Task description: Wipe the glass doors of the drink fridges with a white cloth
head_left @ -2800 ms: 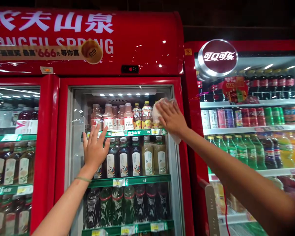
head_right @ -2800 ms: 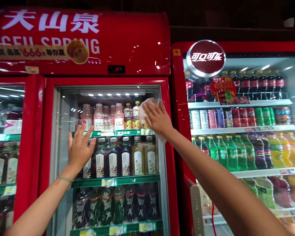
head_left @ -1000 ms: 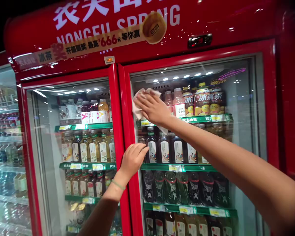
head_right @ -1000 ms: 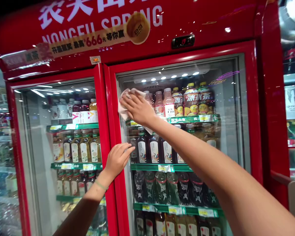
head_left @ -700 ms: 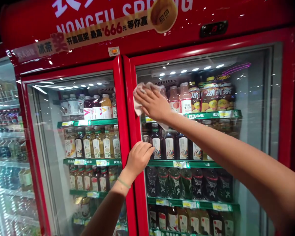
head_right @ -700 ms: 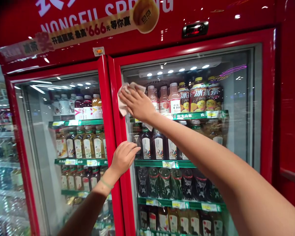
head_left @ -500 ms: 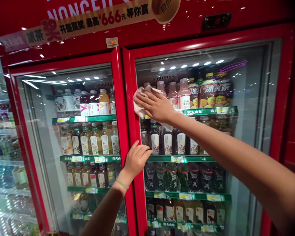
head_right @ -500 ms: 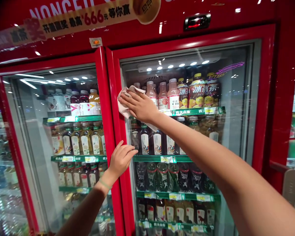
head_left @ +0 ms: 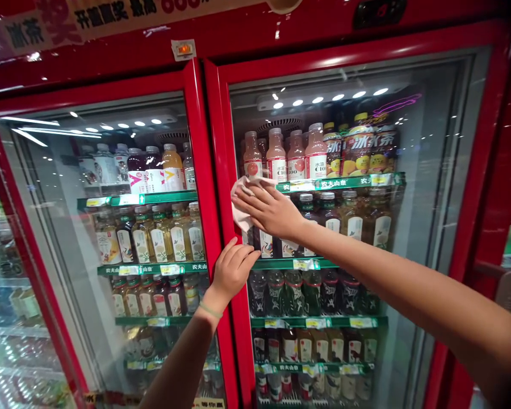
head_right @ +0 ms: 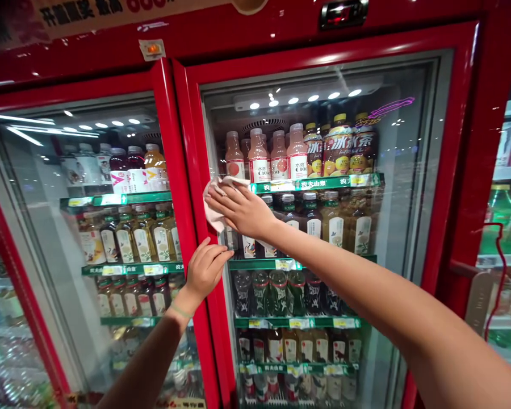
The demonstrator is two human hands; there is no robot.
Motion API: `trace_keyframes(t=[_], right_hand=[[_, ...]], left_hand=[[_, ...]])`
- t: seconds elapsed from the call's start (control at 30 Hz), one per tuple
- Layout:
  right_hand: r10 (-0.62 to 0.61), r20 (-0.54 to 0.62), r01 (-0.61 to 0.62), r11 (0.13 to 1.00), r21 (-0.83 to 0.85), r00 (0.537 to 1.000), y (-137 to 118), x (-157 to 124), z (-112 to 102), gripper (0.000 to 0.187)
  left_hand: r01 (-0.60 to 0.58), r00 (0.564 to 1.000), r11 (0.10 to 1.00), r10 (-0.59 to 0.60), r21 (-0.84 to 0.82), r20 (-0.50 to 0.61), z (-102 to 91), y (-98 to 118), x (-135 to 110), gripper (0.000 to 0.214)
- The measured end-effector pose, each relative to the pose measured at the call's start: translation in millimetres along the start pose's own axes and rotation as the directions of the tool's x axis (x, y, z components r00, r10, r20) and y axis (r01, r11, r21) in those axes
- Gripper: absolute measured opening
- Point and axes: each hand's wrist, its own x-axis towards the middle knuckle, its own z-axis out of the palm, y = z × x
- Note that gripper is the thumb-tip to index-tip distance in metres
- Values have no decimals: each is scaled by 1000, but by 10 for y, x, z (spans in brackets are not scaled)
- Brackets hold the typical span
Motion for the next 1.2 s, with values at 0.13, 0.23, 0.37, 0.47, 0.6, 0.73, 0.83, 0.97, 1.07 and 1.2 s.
trace_keyframes(t=[0.13,0.23,0.37,0.47,0.6,0.73,0.83,0.97,1.07,1.2], right_hand=[[114,1,-114,993,-27,993,50,-172,-40,67],[247,-10,-247,969,-17,969,-14,-259,-38,69],[10,134,-17,998,52,991,-88,-357,-13,67],[278,-23,-278,961,0,960,-61,-400,5,67],[264,-43,-264,965,3,964,-47,-478,7,70],[243,-16,-243,969,-36,970,43,-646,-37,69],[372,-88,-378,923,-65,924,103,-816,-44,70],[147,36,-144,987,-71,988,164,-1034,-55,71],[330,-51,-334,937,-103,943,247,-1138,-105,69],[406,-24,-407,911,-72,913,366,-1265,-195,68]], left_hand=[[-4,1000,1000,4,-2,6,4,3,0,22],[-12,1000,1000,12,17,-7,2,14,16,23],[-9,1000,999,10,34,-21,-2,26,31,26],[-12,1000,999,13,48,-19,1,27,24,28],[-19,1000,998,20,60,-6,8,13,4,30],[-19,1000,998,17,60,21,20,0,-15,32],[-29,999,998,27,59,34,23,-5,-23,33],[-62,995,996,57,67,77,15,-15,-33,33],[-67,994,994,59,91,98,21,-17,-32,35],[-5,994,992,-8,124,106,42,41,17,40]])
